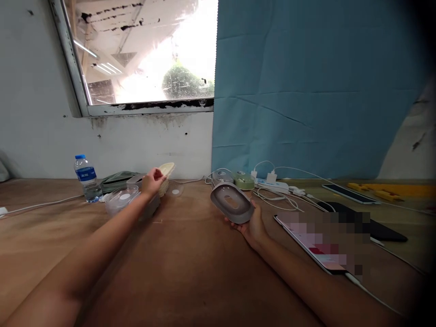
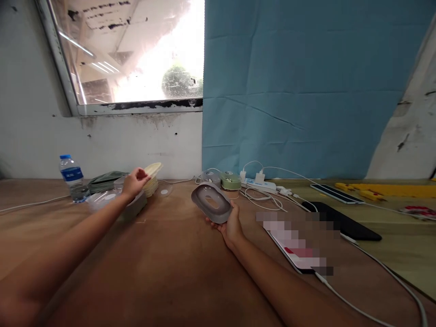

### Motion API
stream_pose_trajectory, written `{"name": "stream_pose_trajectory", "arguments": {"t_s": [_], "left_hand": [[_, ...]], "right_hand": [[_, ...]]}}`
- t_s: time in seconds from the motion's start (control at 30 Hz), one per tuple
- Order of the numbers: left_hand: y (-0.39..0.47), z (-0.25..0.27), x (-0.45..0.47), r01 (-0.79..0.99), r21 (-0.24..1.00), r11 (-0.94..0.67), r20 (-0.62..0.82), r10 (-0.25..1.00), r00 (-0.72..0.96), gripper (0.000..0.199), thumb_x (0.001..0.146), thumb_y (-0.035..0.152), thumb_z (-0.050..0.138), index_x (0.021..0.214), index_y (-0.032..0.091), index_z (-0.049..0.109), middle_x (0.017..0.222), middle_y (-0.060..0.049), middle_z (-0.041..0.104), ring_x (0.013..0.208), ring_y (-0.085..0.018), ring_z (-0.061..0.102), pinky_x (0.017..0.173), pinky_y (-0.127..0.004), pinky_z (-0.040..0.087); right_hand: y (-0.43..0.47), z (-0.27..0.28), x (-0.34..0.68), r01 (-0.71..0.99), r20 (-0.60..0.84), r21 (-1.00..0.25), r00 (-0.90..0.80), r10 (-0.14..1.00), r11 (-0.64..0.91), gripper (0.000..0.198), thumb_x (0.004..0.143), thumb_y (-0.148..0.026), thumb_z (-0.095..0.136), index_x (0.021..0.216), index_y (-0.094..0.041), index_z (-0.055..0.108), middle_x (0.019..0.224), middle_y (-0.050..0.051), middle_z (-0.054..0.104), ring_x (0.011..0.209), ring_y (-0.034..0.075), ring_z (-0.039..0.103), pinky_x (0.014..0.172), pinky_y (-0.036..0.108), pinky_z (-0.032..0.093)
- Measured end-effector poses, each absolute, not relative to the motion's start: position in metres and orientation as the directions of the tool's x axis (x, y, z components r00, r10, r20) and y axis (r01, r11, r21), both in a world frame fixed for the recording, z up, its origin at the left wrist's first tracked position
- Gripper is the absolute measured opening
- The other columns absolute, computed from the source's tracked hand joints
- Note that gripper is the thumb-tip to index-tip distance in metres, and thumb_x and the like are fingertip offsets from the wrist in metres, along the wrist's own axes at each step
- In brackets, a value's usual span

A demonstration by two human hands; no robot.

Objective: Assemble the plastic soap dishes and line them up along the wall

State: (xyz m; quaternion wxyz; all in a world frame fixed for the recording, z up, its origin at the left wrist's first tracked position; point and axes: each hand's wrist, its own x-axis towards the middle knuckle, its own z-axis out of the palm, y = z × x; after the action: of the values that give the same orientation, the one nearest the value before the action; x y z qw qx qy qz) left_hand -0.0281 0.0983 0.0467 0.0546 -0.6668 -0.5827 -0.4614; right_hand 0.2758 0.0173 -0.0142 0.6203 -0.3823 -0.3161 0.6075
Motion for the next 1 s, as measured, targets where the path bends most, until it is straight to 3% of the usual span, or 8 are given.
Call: {"name": "stream_pose_trajectory", "arguments": {"t_s": [0.1, 0.33, 0.83, 1.0], "left_hand": [[0.129, 0.056, -0.05, 0.902, 0.375, -0.213, 0.627, 0.775, -0.078, 0.016, 0.068, 0.031, 0.055, 0.075, 0.018, 0.05, 0.078, -0.003, 0.062, 0.073, -0.014, 0.057, 0.066, -0.023, 0.04], [0.155, 0.047, -0.074, 0.944, 0.275, -0.184, 0.532, 0.846, 0.01, 0.009, 0.062, 0.023, 0.058, 0.063, 0.018, 0.05, 0.067, -0.003, 0.06, 0.067, -0.017, 0.055, 0.06, -0.024, 0.036], [0.16, 0.037, -0.079, 0.948, 0.256, -0.188, 0.462, 0.885, 0.051, 0.022, 0.066, 0.026, 0.054, 0.086, 0.016, 0.051, 0.076, -0.006, 0.062, 0.069, -0.018, 0.057, 0.062, -0.026, 0.04], [0.144, 0.051, -0.056, 0.932, 0.279, -0.232, 0.564, 0.825, 0.037, 0.023, 0.068, 0.027, 0.051, 0.088, 0.015, 0.051, 0.096, -0.01, 0.059, 0.089, -0.022, 0.055, 0.077, -0.031, 0.041]], "right_hand": [[0.018, -0.013, 0.275, -0.511, -0.083, -0.859, 0.066, 0.994, -0.038, 0.042, 0.08, -0.05, 0.026, 0.095, -0.019, 0.05, 0.065, 0.004, 0.067, 0.049, 0.02, 0.063, 0.038, 0.024, 0.04], [0.021, -0.016, 0.275, -0.523, -0.051, -0.852, 0.053, 0.997, -0.015, 0.039, 0.08, -0.049, 0.029, 0.093, -0.02, 0.051, 0.066, 0.003, 0.066, 0.045, 0.018, 0.061, 0.036, 0.023, 0.039], [0.022, -0.016, 0.275, -0.522, -0.074, -0.852, 0.051, 0.996, -0.037, 0.037, 0.081, -0.048, 0.028, 0.092, -0.021, 0.051, 0.064, 0.004, 0.066, 0.045, 0.019, 0.06, 0.037, 0.023, 0.037], [0.023, -0.018, 0.275, -0.492, -0.08, -0.87, 0.052, 0.995, -0.044, 0.041, 0.08, -0.051, 0.027, 0.091, -0.02, 0.051, 0.065, 0.005, 0.066, 0.045, 0.018, 0.06, 0.038, 0.024, 0.038]]}}
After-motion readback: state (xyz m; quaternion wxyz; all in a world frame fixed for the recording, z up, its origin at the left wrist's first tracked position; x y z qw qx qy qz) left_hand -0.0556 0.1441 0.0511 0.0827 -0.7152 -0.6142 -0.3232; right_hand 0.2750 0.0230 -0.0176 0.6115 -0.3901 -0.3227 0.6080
